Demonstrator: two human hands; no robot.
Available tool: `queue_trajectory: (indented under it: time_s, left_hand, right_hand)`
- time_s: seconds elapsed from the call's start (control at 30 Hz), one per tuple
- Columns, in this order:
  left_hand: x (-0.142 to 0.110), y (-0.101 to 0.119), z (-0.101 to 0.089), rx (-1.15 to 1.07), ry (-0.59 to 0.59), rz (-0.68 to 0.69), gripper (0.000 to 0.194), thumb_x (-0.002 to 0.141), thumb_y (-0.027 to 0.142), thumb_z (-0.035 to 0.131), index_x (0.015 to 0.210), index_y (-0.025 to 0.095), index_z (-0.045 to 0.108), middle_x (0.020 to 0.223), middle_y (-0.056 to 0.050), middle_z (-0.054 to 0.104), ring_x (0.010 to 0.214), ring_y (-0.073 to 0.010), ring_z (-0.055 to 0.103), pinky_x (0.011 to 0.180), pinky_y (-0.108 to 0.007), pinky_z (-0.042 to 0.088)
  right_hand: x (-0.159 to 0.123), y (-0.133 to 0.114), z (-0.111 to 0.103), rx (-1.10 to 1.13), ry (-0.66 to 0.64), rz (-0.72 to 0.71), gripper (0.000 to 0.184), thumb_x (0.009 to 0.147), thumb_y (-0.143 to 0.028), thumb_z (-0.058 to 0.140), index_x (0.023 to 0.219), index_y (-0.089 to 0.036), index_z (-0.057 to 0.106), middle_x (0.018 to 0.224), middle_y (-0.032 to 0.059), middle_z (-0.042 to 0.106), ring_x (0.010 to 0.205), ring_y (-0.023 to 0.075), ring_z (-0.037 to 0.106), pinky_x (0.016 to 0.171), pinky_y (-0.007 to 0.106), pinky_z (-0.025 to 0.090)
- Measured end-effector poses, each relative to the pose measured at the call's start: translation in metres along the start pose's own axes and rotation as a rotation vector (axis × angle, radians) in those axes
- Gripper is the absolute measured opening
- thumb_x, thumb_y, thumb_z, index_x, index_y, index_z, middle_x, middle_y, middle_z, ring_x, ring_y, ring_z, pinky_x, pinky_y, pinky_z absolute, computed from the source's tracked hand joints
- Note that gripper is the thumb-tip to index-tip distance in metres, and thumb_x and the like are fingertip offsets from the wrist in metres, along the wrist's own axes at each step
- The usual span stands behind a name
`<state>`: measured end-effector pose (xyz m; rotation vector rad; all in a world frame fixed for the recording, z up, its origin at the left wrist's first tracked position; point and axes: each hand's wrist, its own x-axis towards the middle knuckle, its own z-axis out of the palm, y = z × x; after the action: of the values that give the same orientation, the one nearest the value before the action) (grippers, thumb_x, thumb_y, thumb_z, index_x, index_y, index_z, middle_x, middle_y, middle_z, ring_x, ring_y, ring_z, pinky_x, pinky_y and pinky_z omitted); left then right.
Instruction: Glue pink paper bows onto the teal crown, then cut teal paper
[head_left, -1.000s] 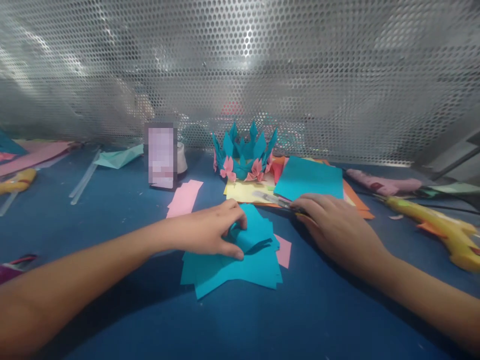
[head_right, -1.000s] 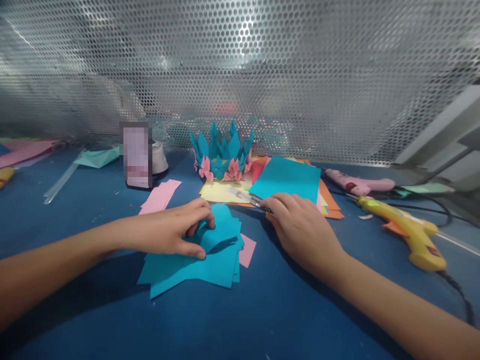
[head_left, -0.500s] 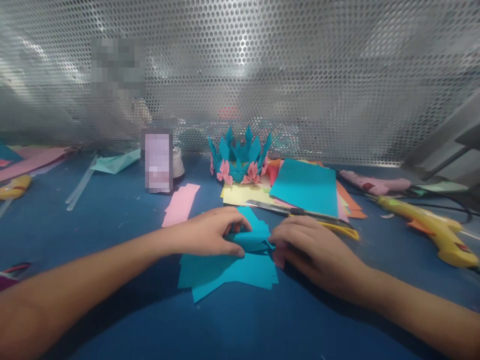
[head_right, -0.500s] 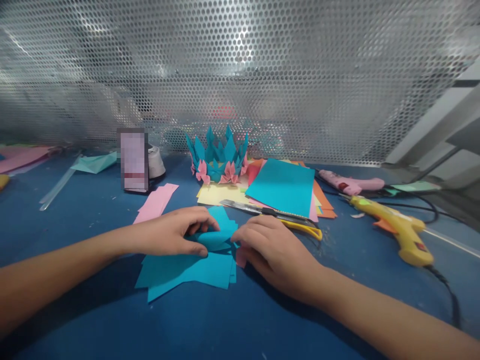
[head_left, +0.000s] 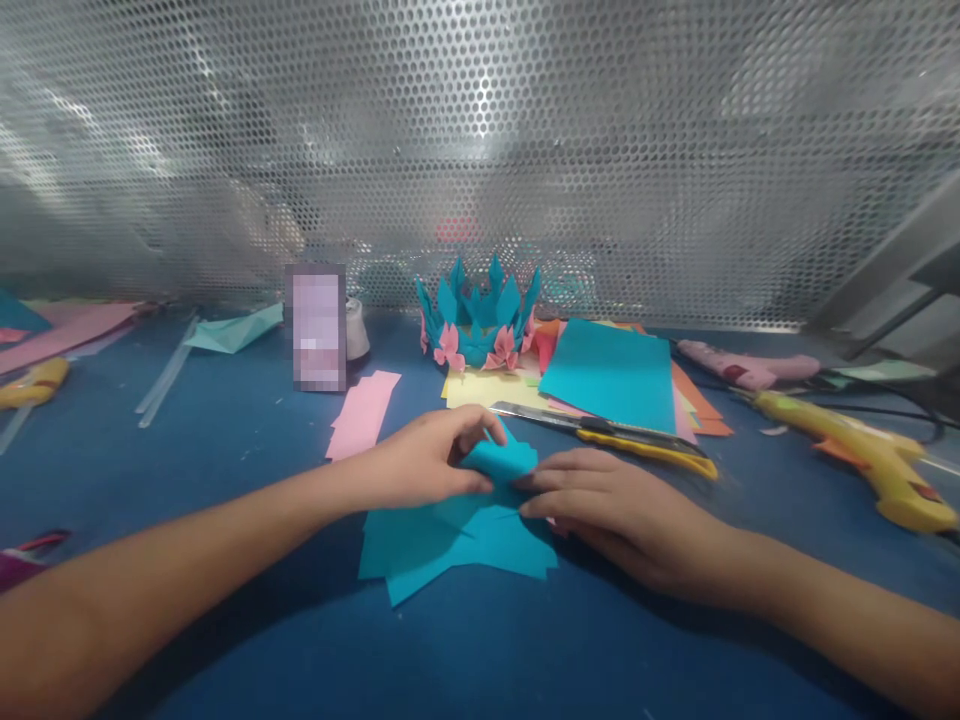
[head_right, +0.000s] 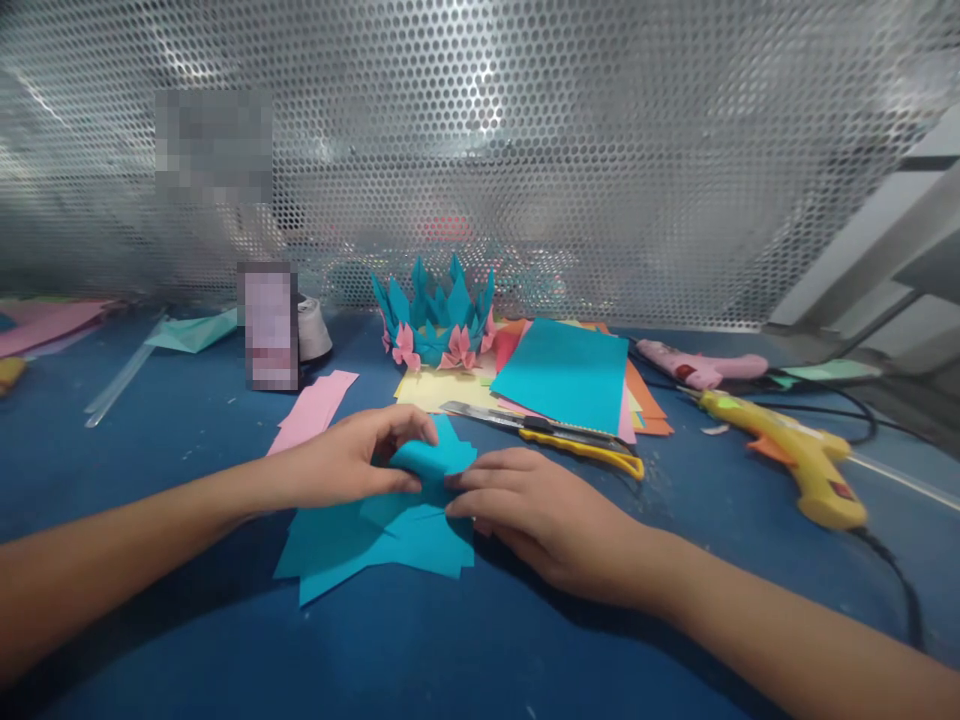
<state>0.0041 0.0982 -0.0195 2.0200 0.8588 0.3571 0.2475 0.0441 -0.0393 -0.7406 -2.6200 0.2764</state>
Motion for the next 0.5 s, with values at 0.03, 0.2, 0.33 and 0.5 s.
queue_trajectory:
  time_s: [0.03, 0.2, 0.33, 0.5]
  left_hand:
    - [-0.001, 0.001, -0.006, 0.040, 0.023, -0.007, 0.038, 0.072, 0.027, 0.064, 0.105, 0.023, 0.047, 0.076, 0.004, 0.048, 0.068, -0.0126, 0.047, 0.060, -0.025, 0.038]
    - [-0.008, 0.007, -0.052, 0.558, 0.128, -0.110, 0.031, 0.073, 0.034, 0.063, 0.100, 0.023, 0.052, 0.087, -0.001, 0.055, 0.072, -0.0160, 0.050, 0.062, -0.027, 0.037]
    - [-0.011, 0.005, -0.076, 0.800, 0.080, -0.328, 0.029, 0.069, 0.038, 0.065, 0.091, 0.021, 0.057, 0.089, -0.005, 0.058, 0.075, -0.0198, 0.054, 0.059, -0.027, 0.036]
    - [-0.014, 0.005, -0.078, 0.925, -0.019, -0.407, 0.031, 0.069, 0.038, 0.063, 0.094, 0.021, 0.059, 0.097, -0.008, 0.058, 0.077, -0.0208, 0.056, 0.055, -0.025, 0.033]
  right_hand:
    - [0.000, 0.000, 0.000, -0.006, -0.014, 0.005, 0.030, 0.093, -0.017, 0.043, 0.115, -0.024, 0.061, 0.117, 0.0056, 0.065, 0.110, 0.0160, 0.056, 0.093, 0.031, 0.046]
    - [0.001, -0.001, -0.001, -0.008, -0.029, 0.002, 0.032, 0.093, -0.019, 0.044, 0.121, -0.024, 0.059, 0.121, 0.0057, 0.064, 0.111, 0.0163, 0.055, 0.096, 0.033, 0.044]
    - [-0.001, 0.000, -0.002, -0.013, -0.049, -0.005, 0.032, 0.094, -0.018, 0.042, 0.121, -0.023, 0.059, 0.123, 0.0054, 0.062, 0.112, 0.0168, 0.054, 0.097, 0.035, 0.043]
    - [-0.001, -0.001, -0.003, -0.027, -0.049, -0.006, 0.032, 0.094, -0.018, 0.042, 0.120, -0.022, 0.059, 0.122, 0.0051, 0.062, 0.112, 0.0159, 0.054, 0.098, 0.035, 0.043]
